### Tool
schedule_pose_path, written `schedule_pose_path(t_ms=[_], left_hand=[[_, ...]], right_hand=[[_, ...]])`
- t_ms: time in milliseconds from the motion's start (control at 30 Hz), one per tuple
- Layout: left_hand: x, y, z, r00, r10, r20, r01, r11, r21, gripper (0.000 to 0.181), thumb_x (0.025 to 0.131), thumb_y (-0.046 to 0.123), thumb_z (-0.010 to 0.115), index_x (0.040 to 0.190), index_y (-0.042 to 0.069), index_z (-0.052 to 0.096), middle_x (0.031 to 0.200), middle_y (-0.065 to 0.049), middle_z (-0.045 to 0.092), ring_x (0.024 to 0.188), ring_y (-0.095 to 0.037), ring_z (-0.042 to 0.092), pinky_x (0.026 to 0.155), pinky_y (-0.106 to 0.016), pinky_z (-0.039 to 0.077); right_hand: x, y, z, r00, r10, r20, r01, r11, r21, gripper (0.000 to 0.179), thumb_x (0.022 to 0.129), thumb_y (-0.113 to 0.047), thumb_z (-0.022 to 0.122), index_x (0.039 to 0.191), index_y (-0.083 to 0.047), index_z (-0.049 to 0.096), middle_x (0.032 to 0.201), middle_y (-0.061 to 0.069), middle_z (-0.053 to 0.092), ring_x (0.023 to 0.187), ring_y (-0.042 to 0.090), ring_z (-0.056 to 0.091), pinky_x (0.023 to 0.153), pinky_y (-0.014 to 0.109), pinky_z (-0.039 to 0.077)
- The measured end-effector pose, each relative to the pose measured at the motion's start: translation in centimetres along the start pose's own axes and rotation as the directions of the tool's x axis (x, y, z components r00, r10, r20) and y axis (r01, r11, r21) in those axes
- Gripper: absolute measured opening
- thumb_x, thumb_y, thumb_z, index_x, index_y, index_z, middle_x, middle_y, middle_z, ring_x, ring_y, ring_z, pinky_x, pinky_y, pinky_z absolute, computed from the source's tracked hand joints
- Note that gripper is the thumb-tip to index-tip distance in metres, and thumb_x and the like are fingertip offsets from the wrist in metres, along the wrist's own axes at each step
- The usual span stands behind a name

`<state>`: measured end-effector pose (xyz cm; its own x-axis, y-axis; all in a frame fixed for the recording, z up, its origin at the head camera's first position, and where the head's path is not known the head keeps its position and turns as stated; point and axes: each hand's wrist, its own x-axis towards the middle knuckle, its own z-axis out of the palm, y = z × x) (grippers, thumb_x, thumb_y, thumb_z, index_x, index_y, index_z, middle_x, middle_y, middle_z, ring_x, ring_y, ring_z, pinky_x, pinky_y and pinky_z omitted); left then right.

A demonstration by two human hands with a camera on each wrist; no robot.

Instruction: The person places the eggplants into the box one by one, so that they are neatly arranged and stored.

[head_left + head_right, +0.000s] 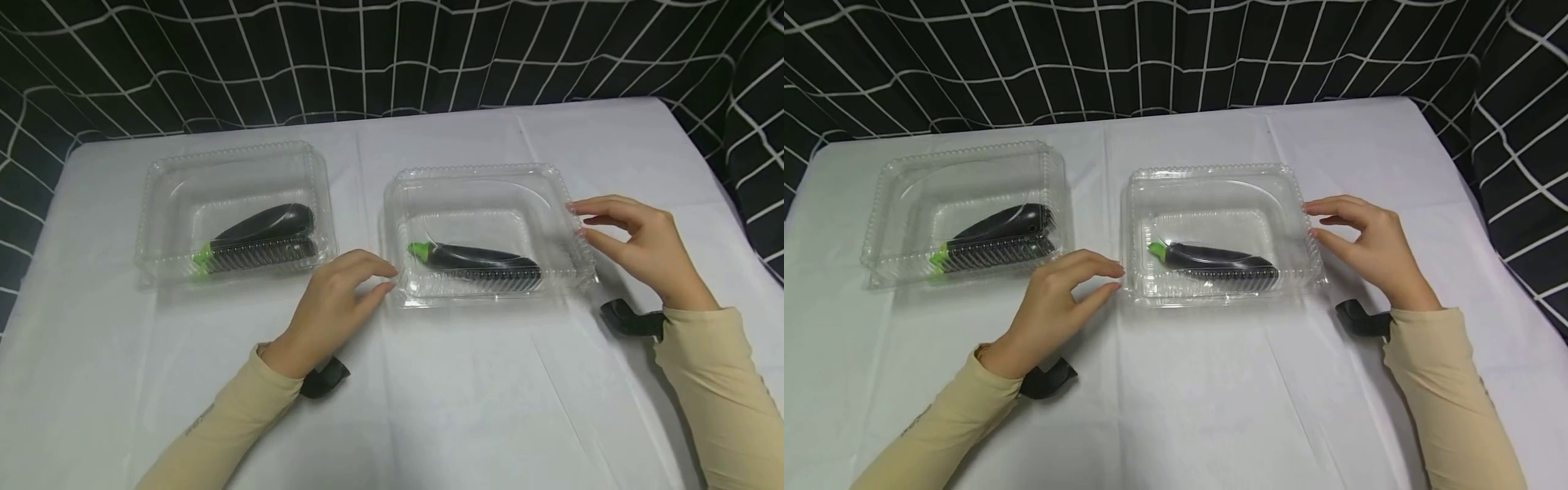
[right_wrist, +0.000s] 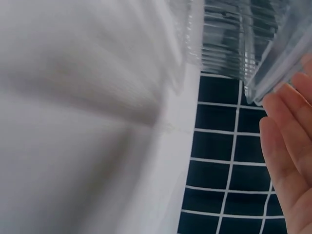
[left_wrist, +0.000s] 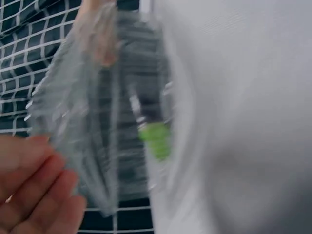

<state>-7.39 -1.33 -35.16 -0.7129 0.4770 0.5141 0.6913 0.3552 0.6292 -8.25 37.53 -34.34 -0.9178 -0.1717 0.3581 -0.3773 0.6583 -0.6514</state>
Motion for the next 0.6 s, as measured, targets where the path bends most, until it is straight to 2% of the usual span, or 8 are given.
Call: schedule_pose_path(t_ms=[67, 167, 267, 333, 400, 500, 600], left_hand=[[-0.4, -0.1, 0.5, 0.998, -0.012, -0.054, 0.011, 1.0, -0.013, 0.012, 0.078, -0.001, 0.073, 0.089, 0.0, 0.07, 0.09, -0.006, 0.069, 0.088, -0.018, 0.065, 0.081, -0.026, 0.051], [-1.0, -0.1, 1.1, 0.994, -0.05, -0.098, 0.047, 0.999, -0.026, 0.012, 0.077, 0.001, 0.075, 0.088, 0.001, 0.069, 0.088, -0.005, 0.068, 0.083, -0.019, 0.064, 0.077, -0.027, 0.052], [-1.3, 0.0, 1.4, 0.987, -0.114, -0.11, 0.111, 0.993, -0.033, 0.01, 0.077, 0.003, 0.076, 0.085, 0.003, 0.069, 0.085, -0.004, 0.068, 0.078, -0.021, 0.063, 0.073, -0.028, 0.052], [-1.4, 0.1, 1.5, 0.98, -0.178, -0.089, 0.173, 0.983, -0.066, 0.009, 0.078, 0.004, 0.075, 0.084, 0.003, 0.069, 0.084, -0.004, 0.068, 0.077, -0.02, 0.064, 0.072, -0.027, 0.053], [-1.4, 0.2, 1.6, 0.962, -0.268, -0.046, 0.261, 0.956, -0.132, 0.008, 0.081, 0.004, 0.073, 0.085, 0.003, 0.067, 0.083, -0.005, 0.068, 0.077, -0.018, 0.065, 0.072, -0.024, 0.054], [-1.4, 0.4, 1.8, 0.918, -0.396, 0.03, 0.391, 0.89, -0.235, 0.009, 0.084, 0.004, 0.07, 0.09, 0.001, 0.063, 0.085, -0.007, 0.069, 0.079, -0.016, 0.066, 0.072, -0.02, 0.054], [-1.4, 0.5, 2.0, 0.884, -0.464, 0.063, 0.46, 0.835, -0.3, 0.01, 0.085, 0.001, 0.067, 0.092, 0.0, 0.061, 0.084, -0.007, 0.069, 0.077, -0.015, 0.066, 0.071, -0.021, 0.054]], right_hand=[[-0.2, 0.0, 0.1, 1.0, -0.014, -0.01, 0.014, 1.0, 0.0, 0.039, 0.072, 0.024, 0.065, 0.107, 0.009, 0.066, 0.109, -0.017, 0.062, 0.1, -0.001, 0.057, 0.085, 0.011, 0.045], [-0.4, 0.0, 0.2, 1.0, -0.015, -0.021, 0.015, 1.0, -0.007, 0.04, 0.071, 0.025, 0.065, 0.107, 0.009, 0.066, 0.109, -0.019, 0.06, 0.101, -0.002, 0.056, 0.086, 0.011, 0.044], [-0.5, 0.1, 0.3, 0.999, -0.01, -0.036, 0.009, 1.0, -0.024, 0.04, 0.07, 0.025, 0.066, 0.106, 0.009, 0.066, 0.109, -0.022, 0.059, 0.103, -0.003, 0.055, 0.086, 0.01, 0.043], [-0.6, 0.2, 0.3, 0.999, -0.012, -0.047, 0.01, 0.999, -0.045, 0.039, 0.07, 0.024, 0.067, 0.106, 0.008, 0.067, 0.109, -0.024, 0.059, 0.103, -0.004, 0.055, 0.087, 0.009, 0.042], [-0.6, 0.2, 0.4, 0.998, -0.02, -0.062, 0.016, 0.998, -0.062, 0.039, 0.07, 0.023, 0.068, 0.105, 0.007, 0.068, 0.108, -0.025, 0.059, 0.104, -0.005, 0.055, 0.087, 0.009, 0.041], [-0.6, 0.2, 0.5, 0.996, -0.045, -0.083, 0.037, 0.995, -0.088, 0.039, 0.069, 0.023, 0.068, 0.104, 0.006, 0.069, 0.108, -0.026, 0.058, 0.104, -0.006, 0.054, 0.087, 0.009, 0.041], [-0.6, 0.2, 0.8, 0.991, -0.078, -0.107, 0.066, 0.991, -0.113, 0.037, 0.068, 0.023, 0.068, 0.102, 0.006, 0.069, 0.108, -0.016, 0.063, 0.106, -0.007, 0.053, 0.088, 0.009, 0.041]])
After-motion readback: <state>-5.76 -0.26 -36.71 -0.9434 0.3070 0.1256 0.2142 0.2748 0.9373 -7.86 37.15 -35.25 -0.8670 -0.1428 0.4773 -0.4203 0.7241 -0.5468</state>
